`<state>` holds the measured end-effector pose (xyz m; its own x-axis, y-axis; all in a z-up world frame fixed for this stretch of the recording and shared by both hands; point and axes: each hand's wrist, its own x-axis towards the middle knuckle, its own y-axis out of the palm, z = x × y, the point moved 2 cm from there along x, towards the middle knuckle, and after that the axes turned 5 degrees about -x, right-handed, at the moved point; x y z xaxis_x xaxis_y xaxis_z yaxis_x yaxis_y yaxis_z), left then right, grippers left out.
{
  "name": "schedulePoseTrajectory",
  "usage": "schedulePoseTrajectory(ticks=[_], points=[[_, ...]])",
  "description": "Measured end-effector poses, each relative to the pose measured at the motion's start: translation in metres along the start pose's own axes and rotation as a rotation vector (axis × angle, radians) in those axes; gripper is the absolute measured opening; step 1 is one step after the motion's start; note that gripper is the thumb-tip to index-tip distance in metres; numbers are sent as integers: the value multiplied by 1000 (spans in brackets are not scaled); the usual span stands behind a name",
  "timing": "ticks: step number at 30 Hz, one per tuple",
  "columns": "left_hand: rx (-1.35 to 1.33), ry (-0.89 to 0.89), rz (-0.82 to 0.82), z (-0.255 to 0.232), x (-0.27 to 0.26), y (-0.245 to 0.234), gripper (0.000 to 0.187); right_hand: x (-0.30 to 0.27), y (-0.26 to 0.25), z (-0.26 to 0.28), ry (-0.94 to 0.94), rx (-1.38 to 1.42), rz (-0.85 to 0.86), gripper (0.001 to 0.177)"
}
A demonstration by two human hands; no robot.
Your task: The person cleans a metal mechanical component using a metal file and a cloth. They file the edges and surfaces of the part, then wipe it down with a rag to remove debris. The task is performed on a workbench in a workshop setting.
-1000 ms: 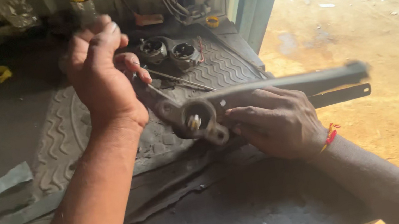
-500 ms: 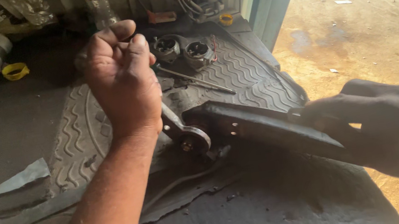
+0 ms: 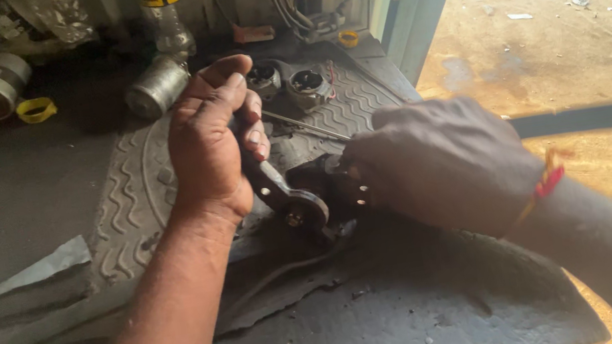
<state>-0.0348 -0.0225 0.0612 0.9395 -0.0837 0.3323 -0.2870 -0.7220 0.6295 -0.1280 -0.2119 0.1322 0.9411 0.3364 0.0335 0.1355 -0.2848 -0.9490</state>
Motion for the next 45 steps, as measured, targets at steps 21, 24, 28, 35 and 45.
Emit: schedulePoseTrajectory(ticks=[21,24,28,35,45], points=[[-35,8,-37,7,4,-3,18,3,-38,14,85,-219,221,32],[-28,-11,-33,4,3,-6,20,5,-32,6,-15,-140,28,19],[-46,12,-1,4,4,0,20,5,-29,-6,-84,-145,-12,16],[-46,-9,-26,4,2,-5,18,9,-29,2,-36,-118,55,17],[-39,-1,-33,4,2,-4,19,3,-32,-1,8,-117,-7,20]])
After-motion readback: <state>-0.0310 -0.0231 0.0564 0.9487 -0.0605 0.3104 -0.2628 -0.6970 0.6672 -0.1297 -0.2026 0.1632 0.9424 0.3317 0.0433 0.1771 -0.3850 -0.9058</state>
